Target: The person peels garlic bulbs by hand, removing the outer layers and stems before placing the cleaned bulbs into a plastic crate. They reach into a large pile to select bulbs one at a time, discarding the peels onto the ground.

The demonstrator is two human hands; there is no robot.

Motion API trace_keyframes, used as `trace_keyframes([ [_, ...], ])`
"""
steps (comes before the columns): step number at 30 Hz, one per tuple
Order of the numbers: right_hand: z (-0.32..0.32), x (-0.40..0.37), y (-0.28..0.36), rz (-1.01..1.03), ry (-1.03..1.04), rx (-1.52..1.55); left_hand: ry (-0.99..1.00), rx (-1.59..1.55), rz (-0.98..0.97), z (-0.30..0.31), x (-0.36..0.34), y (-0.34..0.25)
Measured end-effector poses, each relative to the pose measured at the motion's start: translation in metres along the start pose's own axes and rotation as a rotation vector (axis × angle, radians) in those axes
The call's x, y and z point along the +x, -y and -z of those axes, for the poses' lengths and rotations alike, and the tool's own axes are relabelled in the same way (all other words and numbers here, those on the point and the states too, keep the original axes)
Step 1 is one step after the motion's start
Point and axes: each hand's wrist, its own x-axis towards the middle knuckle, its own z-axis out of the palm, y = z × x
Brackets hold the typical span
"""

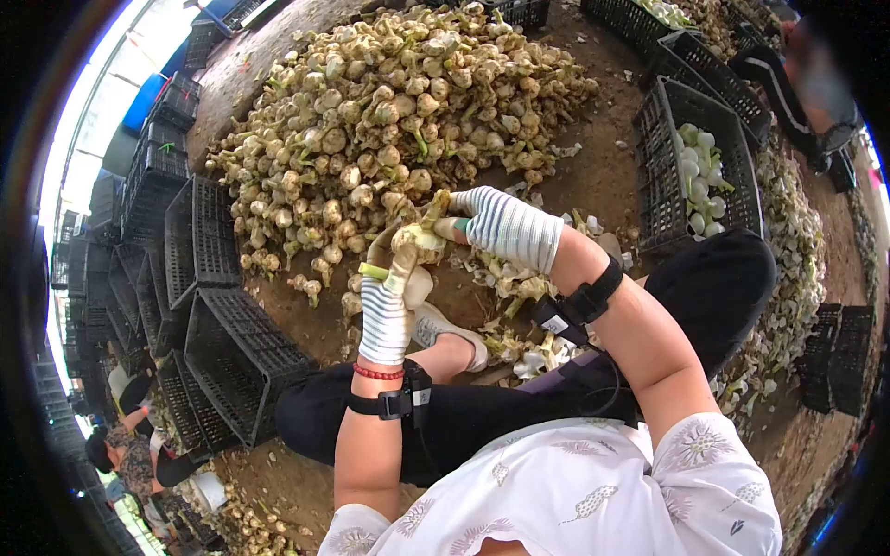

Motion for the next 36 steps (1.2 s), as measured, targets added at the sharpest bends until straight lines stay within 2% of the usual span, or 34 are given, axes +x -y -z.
trace_keyframes([
  [2, -0.003, 0.002, -0.004, -0.02, -0.05, -0.06, -0.041, -0.02, 0.146, 0.0, 0.003, 0.001],
  [3, -0.005, 0.002, -0.005, -0.04, -0.103, -0.122, -0.042, -0.019, 0.149, 0.001, 0.005, 0.004],
  [5, -0.005, -0.003, -0.004, -0.062, -0.103, -0.081, -0.041, -0.234, 0.306, 0.003, 0.01, 0.006],
  [7, -0.003, -0.009, -0.006, -0.018, -0.106, 0.049, -0.035, -0.217, 0.317, -0.001, 0.014, 0.01],
  [8, -0.004, -0.009, -0.011, 0.096, -0.132, 0.051, -0.012, -0.381, 0.435, -0.008, 0.015, 0.002],
  [9, -0.002, -0.012, -0.014, 0.093, -0.135, 0.054, 0.012, -0.546, 0.552, -0.012, 0.018, -0.001],
  [10, 0.002, -0.016, -0.015, 0.023, -0.088, 0.206, 0.02, -0.579, 0.641, -0.011, 0.021, 0.0],
  [11, 0.004, -0.02, -0.015, -0.046, -0.039, 0.357, 0.02, -0.578, 0.642, -0.006, 0.026, 0.005],
  [12, 0.008, -0.023, -0.018, -0.13, 0.017, 0.518, 0.213, -0.635, 0.7, 0.0, 0.032, 0.01],
  [13, 0.009, -0.023, -0.025, -0.129, 0.017, 0.518, 0.408, -0.689, 0.753, 0.004, 0.036, 0.016],
  [14, 0.008, -0.02, -0.036, -0.13, 0.004, 0.669, 0.239, -0.536, 0.713, 0.0, 0.035, 0.012],
  [15, 0.007, -0.018, -0.042, -0.128, -0.013, 0.822, -0.072, -0.508, 0.517, -0.011, 0.04, 0.018],
  [16, 0.001, -0.013, -0.047, -0.129, -0.185, 0.907, -0.068, -0.502, 0.52, -0.009, 0.041, 0.017],
  [18, -0.003, -0.012, -0.044, -0.132, -0.311, 0.619, -0.397, 0.672, 0.006, -0.005, 0.041, 0.012],
  [19, -0.006, -0.013, -0.042, -0.099, -0.367, 0.444, -0.238, 0.409, -0.096, -0.004, 0.034, 0.017],
  [21, -0.015, -0.013, -0.04, -0.095, -0.315, 0.277, -0.044, 0.534, -0.17, -0.024, 0.02, 0.015],
  [22, -0.026, -0.01, -0.044, -0.036, -0.31, 0.269, -0.038, 0.333, -0.099, -0.027, 0.02, 0.024],
  [23, -0.035, -0.007, -0.046, 0.023, -0.303, 0.258, -0.079, 0.318, -0.182, -0.027, 0.026, 0.028],
  [25, -0.033, -0.008, -0.046, 0.051, -0.317, 0.161, -0.281, 0.22, 0.016, -0.011, 0.031, 0.027],
  [27, -0.025, -0.019, -0.03, -0.055, -0.275, 0.595, -0.285, 0.148, 0.059, -0.009, 0.025, 0.017],
  [28, -0.021, -0.022, -0.032, -0.058, -0.235, 0.665, -0.264, 0.083, 0.078, -0.014, 0.018, 0.008],
  [31, -0.018, -0.033, -0.044, -0.098, -0.283, 0.855, -0.254, -0.032, 0.147, -0.011, 0.015, 0.014],
  [34, 0.0, -0.04, -0.069, -0.086, -0.429, 0.964, -0.308, -0.174, 0.139, 0.003, 0.022, 0.016],
  [35, 0.008, -0.037, -0.087, -0.056, -0.481, 0.981, -0.248, -0.123, 0.109, 0.021, 0.028, 0.021],
  [36, 0.007, -0.037, -0.074, -0.182, -0.511, 0.877, -0.166, -0.073, 0.086, 0.014, 0.026, 0.01],
])
